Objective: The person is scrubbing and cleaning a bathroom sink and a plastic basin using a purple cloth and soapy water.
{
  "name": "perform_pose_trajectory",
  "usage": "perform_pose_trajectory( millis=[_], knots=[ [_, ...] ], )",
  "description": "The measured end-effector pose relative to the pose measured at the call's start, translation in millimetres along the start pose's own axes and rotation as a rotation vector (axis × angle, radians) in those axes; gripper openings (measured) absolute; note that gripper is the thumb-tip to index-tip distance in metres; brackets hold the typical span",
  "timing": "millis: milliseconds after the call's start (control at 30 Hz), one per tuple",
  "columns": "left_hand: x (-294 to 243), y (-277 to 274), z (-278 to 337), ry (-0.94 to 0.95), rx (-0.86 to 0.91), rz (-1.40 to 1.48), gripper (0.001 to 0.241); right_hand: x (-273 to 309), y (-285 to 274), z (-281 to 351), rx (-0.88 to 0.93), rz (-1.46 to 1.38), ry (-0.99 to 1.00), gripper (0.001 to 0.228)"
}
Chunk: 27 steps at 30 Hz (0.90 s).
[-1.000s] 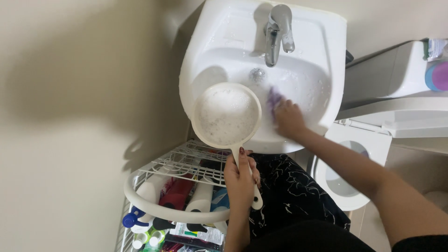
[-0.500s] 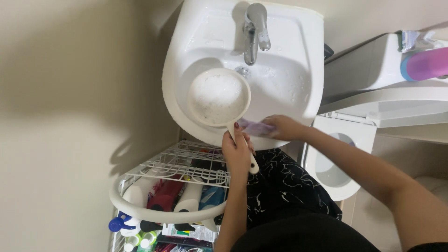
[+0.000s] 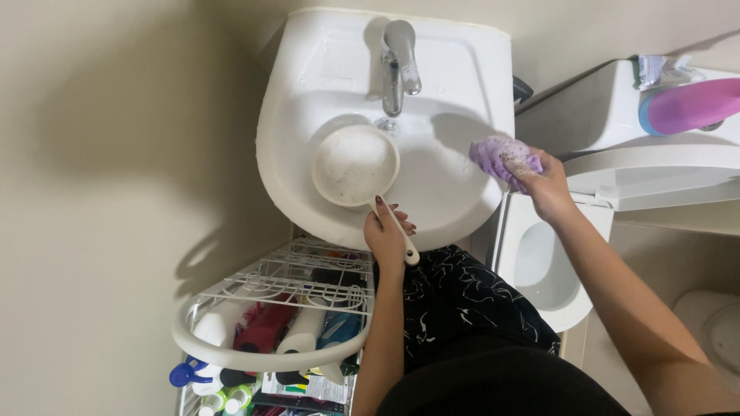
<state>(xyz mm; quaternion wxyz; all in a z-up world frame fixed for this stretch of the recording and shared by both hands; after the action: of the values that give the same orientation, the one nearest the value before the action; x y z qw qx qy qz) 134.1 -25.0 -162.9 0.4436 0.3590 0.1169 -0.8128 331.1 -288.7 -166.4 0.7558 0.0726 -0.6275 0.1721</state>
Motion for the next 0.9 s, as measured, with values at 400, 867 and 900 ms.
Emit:
perform_pose_trajectory(
  millis=[400, 867, 900],
  knots=[
    [16, 28, -33, 0.023, 0.069, 0.013, 0.057, 38, 37, 22, -0.002, -0.866, 0.189, 0.058],
    [69, 43, -70, 0.059, 0.015, -0.055, 0.046, 82, 51, 41, 0.141, -1.09, 0.16, 0.072],
    [67, 40, -67, 0.186, -0.109, -0.142, 0.056, 86, 52, 42, 0.187, -1.086, 0.12, 0.073]
  ],
)
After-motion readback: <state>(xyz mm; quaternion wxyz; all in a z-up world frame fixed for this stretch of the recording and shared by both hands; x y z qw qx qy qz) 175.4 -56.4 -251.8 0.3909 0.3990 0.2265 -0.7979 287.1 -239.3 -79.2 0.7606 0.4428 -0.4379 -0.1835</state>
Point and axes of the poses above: each hand's wrist, its own z-axis away from the middle knuckle, its own y-axis out of the palm, x = y × z, the point moved 5 cm from there along -z, towards the middle knuckle, and after that the axes turned 12 degrees about -y, right-handed, at the moved point
